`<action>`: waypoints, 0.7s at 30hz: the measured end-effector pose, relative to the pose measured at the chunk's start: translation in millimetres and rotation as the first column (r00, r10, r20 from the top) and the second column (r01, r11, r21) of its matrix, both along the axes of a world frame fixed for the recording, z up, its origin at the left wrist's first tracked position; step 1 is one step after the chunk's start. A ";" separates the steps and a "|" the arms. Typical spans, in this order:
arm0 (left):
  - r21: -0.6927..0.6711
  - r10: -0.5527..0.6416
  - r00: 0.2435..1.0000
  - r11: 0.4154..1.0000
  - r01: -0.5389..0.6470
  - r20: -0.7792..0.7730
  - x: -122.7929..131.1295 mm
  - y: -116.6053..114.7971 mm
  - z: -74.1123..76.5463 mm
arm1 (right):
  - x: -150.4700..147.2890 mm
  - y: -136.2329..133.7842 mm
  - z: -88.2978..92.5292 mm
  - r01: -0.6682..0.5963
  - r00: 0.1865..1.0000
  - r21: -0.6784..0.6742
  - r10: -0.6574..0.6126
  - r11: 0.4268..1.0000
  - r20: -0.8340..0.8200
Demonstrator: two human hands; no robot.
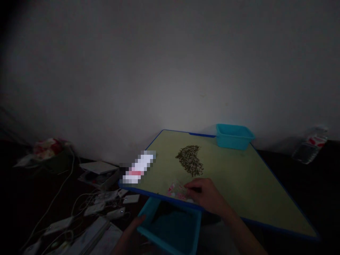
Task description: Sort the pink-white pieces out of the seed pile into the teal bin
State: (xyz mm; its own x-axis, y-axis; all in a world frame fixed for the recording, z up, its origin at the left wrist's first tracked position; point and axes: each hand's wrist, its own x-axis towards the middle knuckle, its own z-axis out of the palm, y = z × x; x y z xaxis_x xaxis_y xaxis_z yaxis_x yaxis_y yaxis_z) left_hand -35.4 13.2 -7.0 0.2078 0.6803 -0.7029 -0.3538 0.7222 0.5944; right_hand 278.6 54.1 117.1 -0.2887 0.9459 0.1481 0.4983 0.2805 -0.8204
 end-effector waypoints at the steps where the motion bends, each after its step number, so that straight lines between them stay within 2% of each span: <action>1: 0.006 0.017 1.000 1.000 -0.017 -0.015 1.4 -1.3 3.1 | -0.7 2.6 -0.3 0.016 1.000 0.011 -0.016 1.000 0.002; 5: 0.057 0.024 0.999 0.998 -0.022 -0.038 -1.1 -4.9 11.8 | -11.2 13.8 -0.4 0.028 0.999 0.050 -0.030 0.998 0.041; 11: 0.020 0.047 0.998 0.999 -0.046 -0.044 -14.8 -0.6 9.7 | -27.1 19.8 0.4 -0.053 0.998 0.039 0.051 0.998 0.048; 16: -0.020 0.094 0.993 0.995 -0.096 -0.074 -11.9 1.0 13.3 | -28.5 17.7 -1.3 -0.079 0.996 0.036 0.077 0.996 0.043; 21: 0.011 0.128 0.988 0.992 -0.128 -0.091 -9.0 -2.0 19.0 | -24.0 15.5 -3.9 -0.089 0.996 0.010 0.089 0.996 -0.016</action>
State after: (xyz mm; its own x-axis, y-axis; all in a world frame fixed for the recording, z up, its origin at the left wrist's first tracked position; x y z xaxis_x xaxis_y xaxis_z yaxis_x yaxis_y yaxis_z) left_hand -44.4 11.2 12.0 0.0537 0.7008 -0.7113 -0.3868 0.6713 0.6322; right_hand 254.6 69.6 113.2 -0.3694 0.9150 0.1621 0.4576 0.3309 -0.8253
